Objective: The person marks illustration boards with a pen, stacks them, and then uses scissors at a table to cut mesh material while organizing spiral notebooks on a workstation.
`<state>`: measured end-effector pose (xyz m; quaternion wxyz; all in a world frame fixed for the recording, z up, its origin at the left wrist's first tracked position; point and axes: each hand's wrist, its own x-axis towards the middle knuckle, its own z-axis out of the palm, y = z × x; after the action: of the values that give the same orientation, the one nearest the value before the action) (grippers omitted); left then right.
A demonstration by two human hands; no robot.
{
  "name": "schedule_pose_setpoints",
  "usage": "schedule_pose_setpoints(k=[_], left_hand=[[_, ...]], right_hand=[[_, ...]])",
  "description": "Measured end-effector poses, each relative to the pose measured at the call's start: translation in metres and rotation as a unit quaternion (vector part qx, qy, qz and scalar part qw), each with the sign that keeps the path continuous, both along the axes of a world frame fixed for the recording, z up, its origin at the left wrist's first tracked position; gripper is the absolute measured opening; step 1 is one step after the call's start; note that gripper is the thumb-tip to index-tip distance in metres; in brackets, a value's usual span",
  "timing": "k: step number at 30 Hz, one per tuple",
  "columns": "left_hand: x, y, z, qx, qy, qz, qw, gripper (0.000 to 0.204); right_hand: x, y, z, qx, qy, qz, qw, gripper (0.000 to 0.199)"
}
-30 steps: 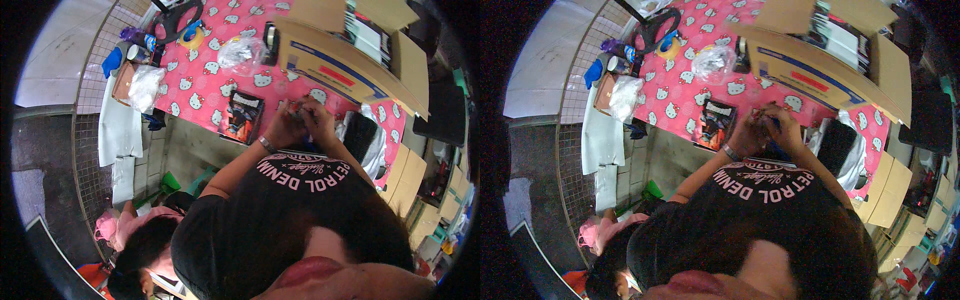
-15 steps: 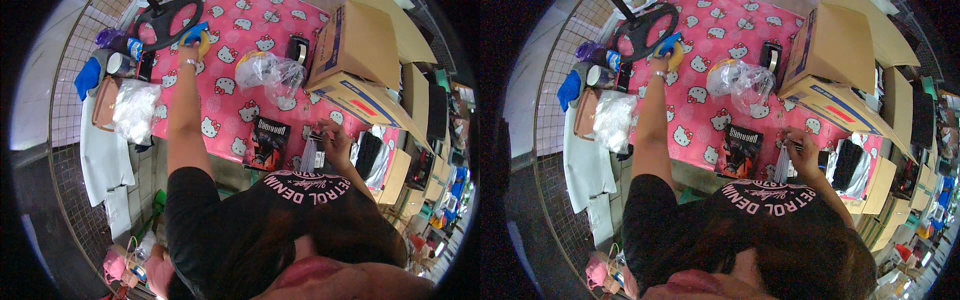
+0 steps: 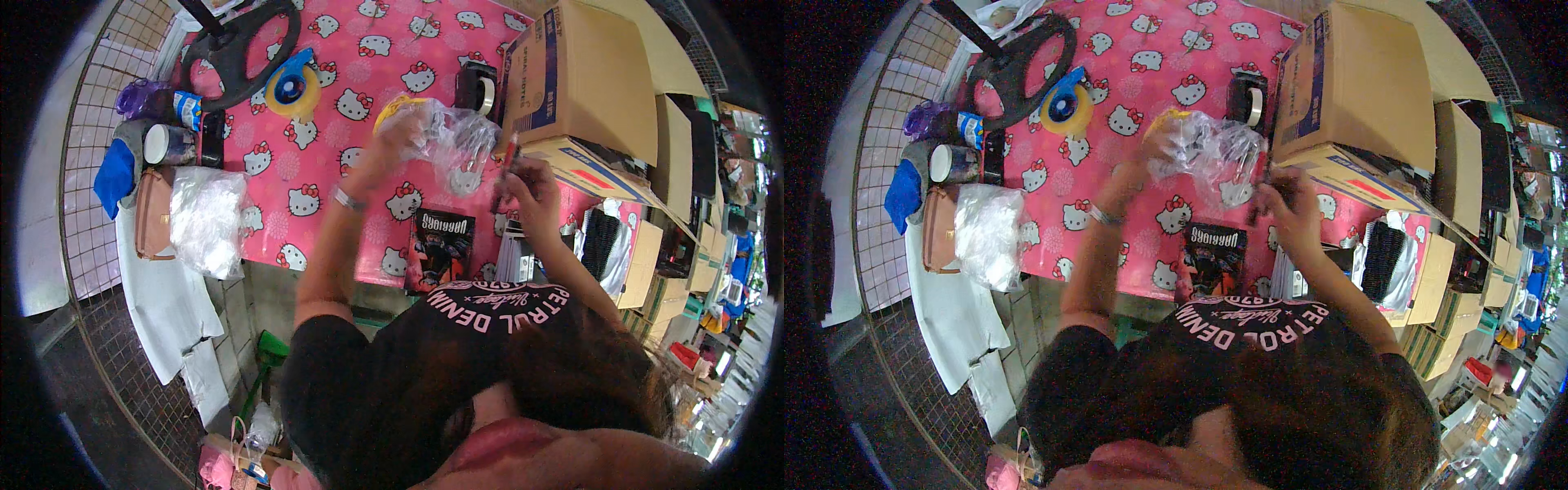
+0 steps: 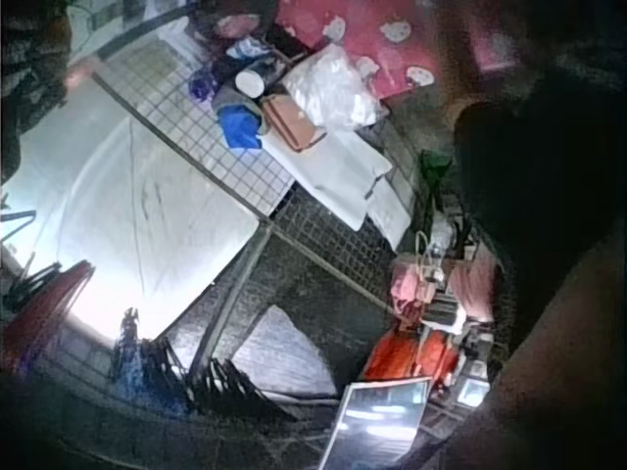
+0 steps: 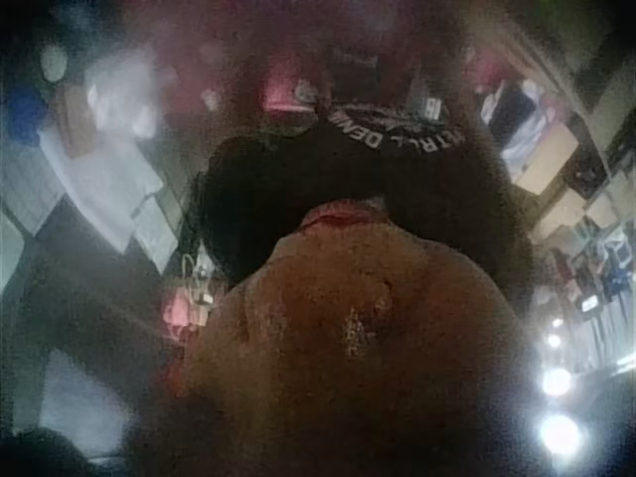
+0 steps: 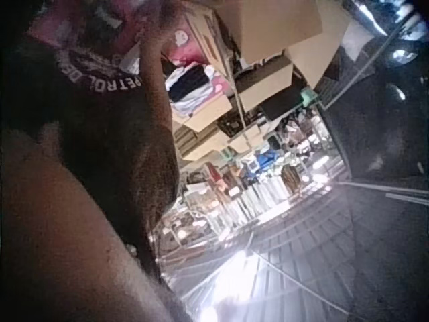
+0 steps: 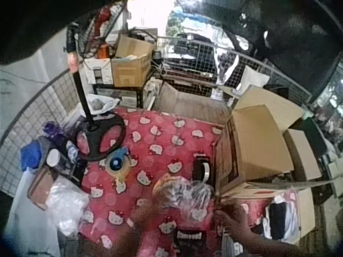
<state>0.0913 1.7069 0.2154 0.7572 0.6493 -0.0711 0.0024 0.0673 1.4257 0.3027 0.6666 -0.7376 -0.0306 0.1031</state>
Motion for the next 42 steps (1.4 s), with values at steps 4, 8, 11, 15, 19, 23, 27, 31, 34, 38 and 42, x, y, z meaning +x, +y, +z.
schedule_pose_setpoints(k=[4, 8, 11, 15, 19, 23, 27, 31, 34, 38, 42], left_hand=[[-0.049, -0.079, 0.02, -0.128, 0.13, -0.07, 0.981, 0.027], [-0.013, -0.012, -0.005, -0.055, 0.084, 0.143, 0.985, 0.017], [0.056, 0.085, -0.043, 0.21, 0.088, 0.39, 0.892, 0.019], [0.098, 0.199, -0.115, 0.468, 0.134, 0.499, 0.717, 0.042], [0.072, 0.164, -0.101, 0.508, 0.177, 0.543, 0.645, 0.049], [-0.041, 0.069, -0.066, 0.303, 0.156, 0.514, 0.787, 0.046], [-0.269, -0.046, -0.11, 0.189, 0.198, 0.698, 0.662, 0.04], [-0.464, -0.213, -0.203, 0.321, 0.461, 0.646, 0.516, 0.036], [-0.538, -0.333, -0.292, 0.441, 0.675, 0.067, 0.588, 0.053], [-0.475, -0.432, -0.276, 0.44, 0.669, 0.024, 0.599, 0.062], [-0.432, -0.398, -0.273, 0.39, 0.675, -0.167, 0.604, 0.06]], right_hand=[[0.02, 0.058, -0.013, 0.073, 0.073, 0.061, 0.993, 0.029], [0.014, 0.065, -0.016, 0.141, 0.05, 0.088, 0.985, 0.039], [0.005, 0.024, -0.015, 0.081, 0.072, 0.122, 0.987, 0.039], [-0.002, -0.007, -0.005, -0.02, 0.134, 0.101, 0.986, 0.039], [-0.005, -0.054, -0.017, -0.035, 0.063, 0.105, 0.992, 0.037], [-0.018, -0.124, -0.012, -0.068, 0.007, 0.068, 0.995, 0.03], [-0.027, -0.19, -0.032, -0.079, 0.011, 0.085, 0.993, 0.023], [-0.037, -0.265, -0.042, -0.123, -0.002, 0.122, 0.985, 0.021], [-0.042, -0.32, -0.05, -0.147, 0.013, 0.123, 0.981, 0.023], [-0.055, -0.37, -0.032, -0.179, -0.008, 0.146, 0.973, 0.023], [-0.067, -0.406, -0.037, -0.175, 0.009, 0.129, 0.976, 0.024]])
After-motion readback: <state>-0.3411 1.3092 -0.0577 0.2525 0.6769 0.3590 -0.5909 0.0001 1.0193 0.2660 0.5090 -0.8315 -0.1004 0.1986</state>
